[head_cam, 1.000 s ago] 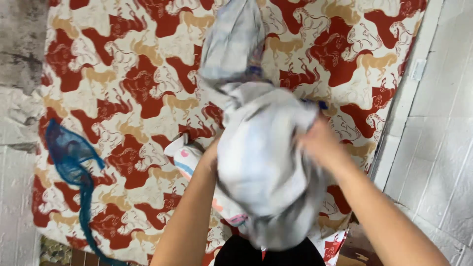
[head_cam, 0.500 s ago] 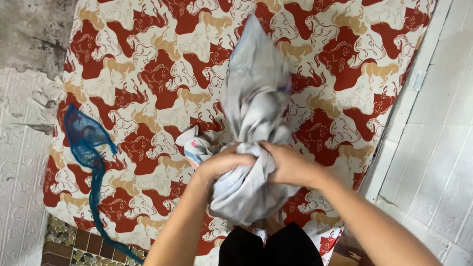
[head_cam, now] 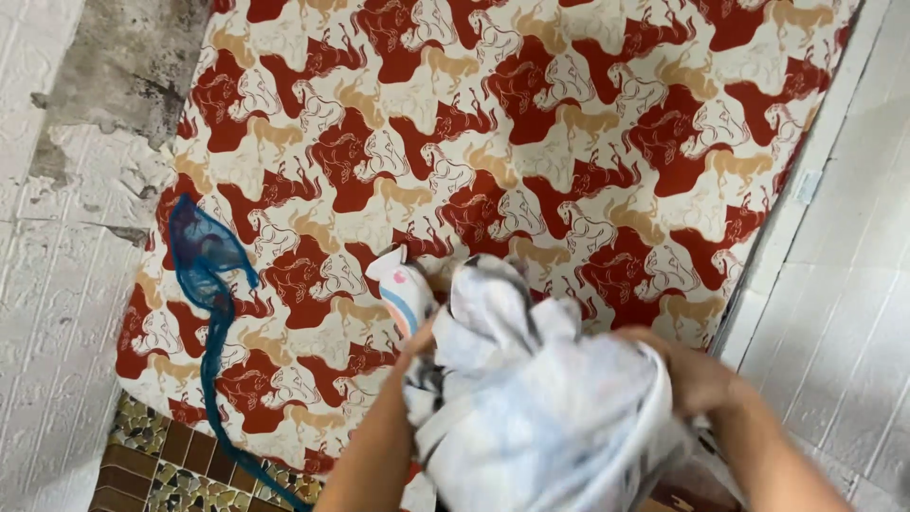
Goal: The recorder is tidying up pillows and blankets on a mattress and placing them on top of a storage cabinet.
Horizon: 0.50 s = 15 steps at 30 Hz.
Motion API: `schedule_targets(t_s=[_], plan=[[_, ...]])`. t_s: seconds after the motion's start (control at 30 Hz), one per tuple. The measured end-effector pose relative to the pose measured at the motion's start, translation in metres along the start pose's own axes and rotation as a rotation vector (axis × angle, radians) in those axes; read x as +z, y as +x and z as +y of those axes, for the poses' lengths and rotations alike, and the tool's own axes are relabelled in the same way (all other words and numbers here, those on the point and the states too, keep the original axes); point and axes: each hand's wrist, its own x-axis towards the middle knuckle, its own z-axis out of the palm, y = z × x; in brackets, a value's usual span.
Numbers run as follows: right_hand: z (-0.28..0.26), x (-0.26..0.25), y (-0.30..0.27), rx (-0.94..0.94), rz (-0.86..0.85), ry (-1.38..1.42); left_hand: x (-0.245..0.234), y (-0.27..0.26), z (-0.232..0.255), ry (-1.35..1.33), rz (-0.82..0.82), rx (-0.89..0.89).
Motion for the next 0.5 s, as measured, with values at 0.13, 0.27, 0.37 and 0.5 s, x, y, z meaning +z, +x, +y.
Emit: schedule_targets(t_s=[0.13,0.27,0.37,0.5], plan=[[-0.037,-0.023,0.008,-0.22,0.014,-0.04,0.026,-0.011,-0.038,0.067,0.014,0.141],[-0.096,0.002,0.015,-0.295,-0.081,-0.199,0.08,-0.035,-0.023,0.135,0.046,0.28],[-0.118,0.031,0.036,-0.121,-0.085,-0.49,0.103,-0.042,-0.009,0.183,0.073,0.388],[-0.166,0.046,0.033,0.105,0.009,-0.782,0.09,-0.016,-0.021,0.238,0.1,0.527]])
